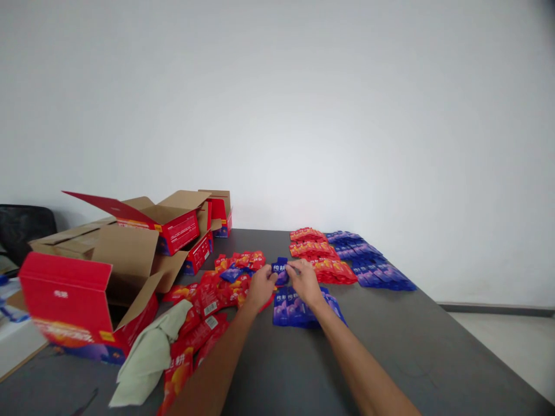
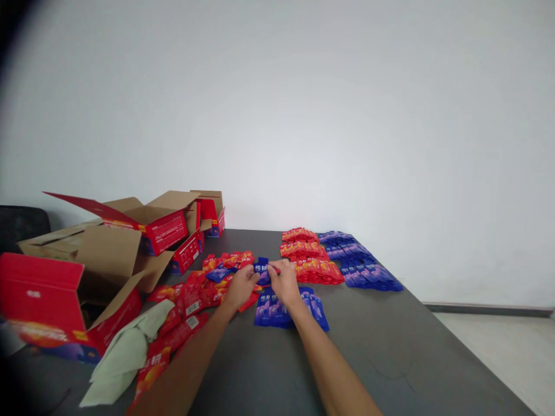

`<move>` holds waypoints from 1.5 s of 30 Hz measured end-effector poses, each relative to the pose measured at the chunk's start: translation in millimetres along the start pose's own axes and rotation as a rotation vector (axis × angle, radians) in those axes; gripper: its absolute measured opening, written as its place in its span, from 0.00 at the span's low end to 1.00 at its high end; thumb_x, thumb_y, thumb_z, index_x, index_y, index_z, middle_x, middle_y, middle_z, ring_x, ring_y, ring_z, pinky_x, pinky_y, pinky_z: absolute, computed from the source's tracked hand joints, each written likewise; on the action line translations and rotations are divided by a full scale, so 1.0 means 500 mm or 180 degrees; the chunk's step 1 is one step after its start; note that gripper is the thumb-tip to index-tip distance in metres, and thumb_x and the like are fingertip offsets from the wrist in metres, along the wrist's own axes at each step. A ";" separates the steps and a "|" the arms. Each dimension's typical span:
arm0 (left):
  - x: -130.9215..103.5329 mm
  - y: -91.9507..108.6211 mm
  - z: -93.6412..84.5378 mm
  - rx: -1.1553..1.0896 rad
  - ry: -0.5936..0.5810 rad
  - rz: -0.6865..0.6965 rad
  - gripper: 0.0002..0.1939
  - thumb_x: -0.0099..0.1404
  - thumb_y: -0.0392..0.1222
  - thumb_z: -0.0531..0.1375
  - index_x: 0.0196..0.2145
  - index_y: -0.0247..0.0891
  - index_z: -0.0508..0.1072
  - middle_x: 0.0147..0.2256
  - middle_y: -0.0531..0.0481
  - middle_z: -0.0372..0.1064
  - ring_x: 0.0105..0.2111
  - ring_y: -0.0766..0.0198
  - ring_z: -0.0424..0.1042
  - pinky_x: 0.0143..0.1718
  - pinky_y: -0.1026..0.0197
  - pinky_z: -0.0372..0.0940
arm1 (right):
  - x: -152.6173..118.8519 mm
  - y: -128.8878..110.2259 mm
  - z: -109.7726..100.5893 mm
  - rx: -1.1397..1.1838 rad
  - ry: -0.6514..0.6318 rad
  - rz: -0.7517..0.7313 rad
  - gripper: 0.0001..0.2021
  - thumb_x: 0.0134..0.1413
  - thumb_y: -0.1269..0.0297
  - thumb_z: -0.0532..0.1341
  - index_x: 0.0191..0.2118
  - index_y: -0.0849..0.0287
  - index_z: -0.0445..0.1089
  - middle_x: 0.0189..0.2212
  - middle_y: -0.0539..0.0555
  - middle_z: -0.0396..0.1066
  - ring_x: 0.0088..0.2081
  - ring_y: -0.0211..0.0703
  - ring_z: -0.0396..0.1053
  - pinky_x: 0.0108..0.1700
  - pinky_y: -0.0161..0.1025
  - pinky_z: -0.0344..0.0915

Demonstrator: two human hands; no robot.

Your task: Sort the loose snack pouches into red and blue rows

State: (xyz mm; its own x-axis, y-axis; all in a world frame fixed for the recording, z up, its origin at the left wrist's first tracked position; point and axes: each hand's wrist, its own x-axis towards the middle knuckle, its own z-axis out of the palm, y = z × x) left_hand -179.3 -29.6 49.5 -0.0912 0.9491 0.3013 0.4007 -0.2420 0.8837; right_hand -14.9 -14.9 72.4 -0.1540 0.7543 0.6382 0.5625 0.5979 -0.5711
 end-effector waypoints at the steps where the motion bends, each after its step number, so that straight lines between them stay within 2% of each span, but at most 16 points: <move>1: -0.002 0.003 0.010 -0.0154 -0.0048 -0.0021 0.06 0.59 0.41 0.59 0.28 0.38 0.68 0.25 0.54 0.66 0.29 0.65 0.66 0.31 0.65 0.60 | -0.003 0.004 -0.007 0.0082 0.0004 0.0068 0.14 0.61 0.57 0.55 0.38 0.58 0.75 0.35 0.55 0.73 0.40 0.45 0.66 0.46 0.39 0.60; 7: -0.005 -0.005 0.066 -0.0656 -0.0168 -0.0011 0.13 0.54 0.43 0.62 0.21 0.37 0.61 0.19 0.58 0.57 0.21 0.71 0.57 0.23 0.68 0.51 | -0.031 0.036 -0.028 0.0569 -0.0021 0.0577 0.19 0.61 0.50 0.52 0.32 0.59 0.72 0.25 0.50 0.68 0.29 0.40 0.64 0.33 0.34 0.59; 13: -0.018 -0.035 0.107 -0.0820 -0.0303 -0.0369 0.12 0.54 0.47 0.62 0.24 0.36 0.66 0.20 0.56 0.64 0.19 0.70 0.61 0.21 0.68 0.53 | -0.058 0.077 -0.028 0.0583 0.0046 0.0890 0.20 0.59 0.48 0.54 0.31 0.60 0.72 0.23 0.48 0.67 0.27 0.39 0.62 0.31 0.33 0.57; 20: -0.032 -0.045 0.110 -0.0294 -0.0300 -0.0789 0.13 0.55 0.49 0.62 0.25 0.37 0.68 0.18 0.54 0.66 0.18 0.68 0.65 0.19 0.67 0.56 | -0.086 0.073 -0.024 0.0671 0.0168 0.1129 0.19 0.57 0.48 0.56 0.34 0.59 0.74 0.26 0.51 0.73 0.30 0.42 0.68 0.35 0.36 0.62; 23: -0.041 -0.041 0.111 -0.0140 -0.0273 -0.0773 0.13 0.55 0.49 0.62 0.24 0.37 0.68 0.17 0.54 0.67 0.17 0.67 0.65 0.19 0.66 0.56 | -0.091 0.067 -0.030 0.0703 0.0172 0.1203 0.20 0.57 0.46 0.56 0.34 0.59 0.74 0.26 0.51 0.74 0.29 0.42 0.68 0.34 0.35 0.63; 26: -0.052 -0.034 0.112 -0.0282 -0.0299 -0.0681 0.14 0.55 0.50 0.62 0.24 0.37 0.67 0.17 0.54 0.66 0.17 0.67 0.66 0.18 0.66 0.57 | -0.096 0.065 -0.041 0.0772 0.0041 0.1333 0.21 0.57 0.45 0.54 0.33 0.59 0.73 0.25 0.51 0.72 0.28 0.42 0.68 0.31 0.35 0.63; 28: -0.058 -0.028 0.112 -0.0490 -0.0330 -0.0784 0.14 0.55 0.51 0.62 0.24 0.37 0.67 0.18 0.55 0.66 0.17 0.66 0.67 0.18 0.66 0.59 | -0.099 0.065 -0.050 0.0873 -0.0091 0.1413 0.20 0.58 0.46 0.54 0.34 0.59 0.72 0.25 0.51 0.71 0.26 0.40 0.66 0.28 0.34 0.62; 30: -0.062 -0.020 0.112 -0.0644 -0.0335 -0.0884 0.15 0.55 0.52 0.62 0.24 0.37 0.67 0.17 0.55 0.65 0.16 0.66 0.66 0.17 0.65 0.59 | -0.101 0.067 -0.058 0.0998 -0.0294 0.1481 0.17 0.56 0.49 0.56 0.34 0.59 0.71 0.23 0.49 0.70 0.23 0.38 0.64 0.26 0.32 0.60; 34: -0.063 -0.009 0.122 -0.0823 -0.0357 -0.0729 0.17 0.58 0.53 0.59 0.24 0.36 0.68 0.17 0.56 0.64 0.15 0.68 0.64 0.16 0.66 0.58 | -0.100 0.079 -0.077 0.1111 -0.0601 0.1670 0.11 0.51 0.56 0.59 0.33 0.59 0.69 0.19 0.46 0.66 0.19 0.36 0.61 0.23 0.32 0.58; 35: -0.063 -0.007 0.126 -0.0915 -0.0398 -0.0712 0.16 0.60 0.52 0.58 0.27 0.35 0.69 0.18 0.56 0.65 0.15 0.68 0.64 0.17 0.66 0.59 | -0.098 0.085 -0.083 0.1078 -0.0589 0.1722 0.10 0.51 0.57 0.59 0.33 0.59 0.69 0.18 0.46 0.66 0.19 0.36 0.62 0.23 0.32 0.58; 37: -0.065 -0.004 0.139 -0.1125 -0.0502 -0.0745 0.16 0.61 0.49 0.57 0.39 0.33 0.72 0.21 0.54 0.68 0.18 0.67 0.67 0.19 0.66 0.62 | -0.095 0.102 -0.097 0.0919 -0.0516 0.1820 0.09 0.50 0.59 0.60 0.33 0.59 0.69 0.19 0.47 0.67 0.20 0.36 0.63 0.23 0.32 0.58; 40: -0.074 0.005 0.160 -0.1191 -0.0696 -0.0616 0.28 0.60 0.42 0.59 0.57 0.32 0.62 0.33 0.48 0.75 0.28 0.65 0.73 0.27 0.65 0.66 | -0.092 0.134 -0.120 0.0592 -0.0454 0.2013 0.09 0.51 0.63 0.59 0.38 0.60 0.69 0.20 0.48 0.69 0.20 0.37 0.65 0.24 0.32 0.58; 42: -0.085 0.014 0.173 -0.0941 -0.0817 -0.0368 0.32 0.58 0.39 0.60 0.60 0.34 0.60 0.43 0.43 0.74 0.36 0.63 0.74 0.36 0.62 0.68 | -0.093 0.156 -0.133 0.0340 -0.0488 0.2122 0.11 0.51 0.65 0.59 0.41 0.60 0.68 0.21 0.48 0.70 0.21 0.38 0.66 0.25 0.33 0.58; 45: -0.103 0.030 0.187 -0.0138 -0.0911 0.0152 0.29 0.56 0.39 0.61 0.57 0.38 0.66 0.52 0.42 0.69 0.47 0.57 0.71 0.51 0.55 0.65 | -0.098 0.181 -0.145 -0.0230 -0.0529 0.2072 0.12 0.49 0.68 0.60 0.42 0.59 0.69 0.23 0.51 0.73 0.24 0.40 0.70 0.28 0.34 0.60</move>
State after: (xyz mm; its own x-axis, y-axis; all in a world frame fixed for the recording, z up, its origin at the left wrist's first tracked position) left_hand -83.4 -63.5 13.8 0.1902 0.9532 0.2351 0.3584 -0.2904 0.8873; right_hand 102.6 -17.1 26.9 0.1151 0.9898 0.0846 0.6347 -0.0078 -0.7727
